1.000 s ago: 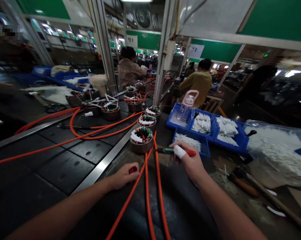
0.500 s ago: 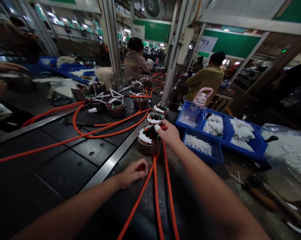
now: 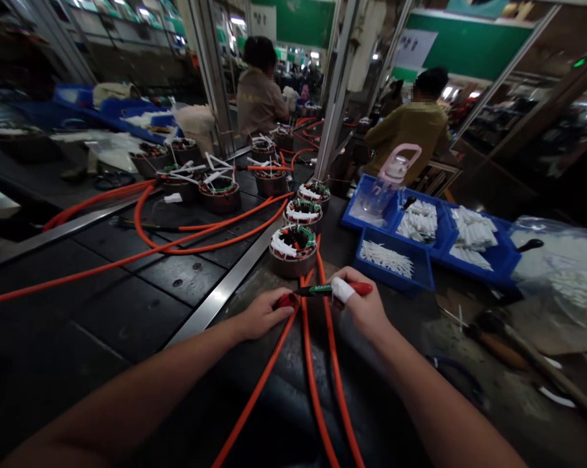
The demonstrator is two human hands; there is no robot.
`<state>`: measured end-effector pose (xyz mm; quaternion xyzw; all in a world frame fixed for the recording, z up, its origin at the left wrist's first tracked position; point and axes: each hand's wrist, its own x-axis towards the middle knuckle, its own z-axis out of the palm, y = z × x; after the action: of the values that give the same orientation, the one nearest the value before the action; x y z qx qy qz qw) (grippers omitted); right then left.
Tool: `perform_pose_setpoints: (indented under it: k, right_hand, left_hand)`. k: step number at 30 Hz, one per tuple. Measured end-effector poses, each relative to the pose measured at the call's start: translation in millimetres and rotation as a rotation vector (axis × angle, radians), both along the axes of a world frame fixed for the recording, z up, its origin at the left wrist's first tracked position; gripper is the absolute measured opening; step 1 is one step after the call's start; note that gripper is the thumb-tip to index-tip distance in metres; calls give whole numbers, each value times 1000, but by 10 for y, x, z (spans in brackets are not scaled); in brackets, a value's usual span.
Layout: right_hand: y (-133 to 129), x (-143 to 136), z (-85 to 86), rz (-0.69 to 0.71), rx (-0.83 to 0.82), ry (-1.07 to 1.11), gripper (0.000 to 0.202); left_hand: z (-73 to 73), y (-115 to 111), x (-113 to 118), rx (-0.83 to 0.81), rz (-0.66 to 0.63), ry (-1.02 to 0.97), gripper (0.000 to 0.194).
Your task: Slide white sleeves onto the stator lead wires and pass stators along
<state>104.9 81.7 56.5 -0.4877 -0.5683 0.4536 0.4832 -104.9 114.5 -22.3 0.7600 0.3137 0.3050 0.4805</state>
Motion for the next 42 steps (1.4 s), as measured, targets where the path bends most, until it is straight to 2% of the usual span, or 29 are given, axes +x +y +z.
perform_pose_setpoints:
  k: [9, 13, 16, 20, 22, 24, 27, 29, 31, 33, 35, 38, 42]
  right_hand:
    - [-94, -2, 85, -22, -26, -115, 23]
    - [-159, -36, -11, 15, -81, -142, 24]
    - [-219, -183, -181, 49, -208, -22, 30]
    - [-350, -437, -391, -94, -272, 188, 34]
    - [-432, -508, -454, -139, -267, 250, 34]
    - [-524, -479, -489, -134, -281, 261, 36]
    - [-691, -146, -485, -120, -231, 36, 37]
    - [-817, 270, -457, -229, -70, -311, 34]
    - [-924, 753, -445, -403, 82, -764, 37]
    - [-988, 1176, -488, -508, 33, -1123, 49]
    - [-1001, 1443, -610, -467, -41, -1276, 59]
    - [-953, 1528, -898, -345, 41, -1290, 64]
    - [-871, 1383, -1212, -250, 307, -1425, 48]
  left_hand:
    - [-21, -19, 8, 131, -12, 88, 24]
    - [-4, -49, 4, 206, -64, 119, 22]
    - [-31, -101, 3, 418, -70, 180, 24]
    - [-96, -161, 15, 830, 90, 216, 30]
    - [-108, -175, 24, 909, 104, 225, 30]
    - [-100, -178, 29, 906, 58, 252, 28]
    - [-71, -174, 27, 815, -29, 263, 36]
    - [-56, -169, 23, 722, -22, 243, 50]
    - [-48, -161, 24, 627, 24, 222, 50]
    - [-42, -153, 29, 557, 44, 214, 42]
    - [-35, -144, 36, 518, 31, 208, 37]
    - [-22, -137, 38, 485, 37, 179, 31]
    - [-12, -132, 35, 439, 94, 166, 26]
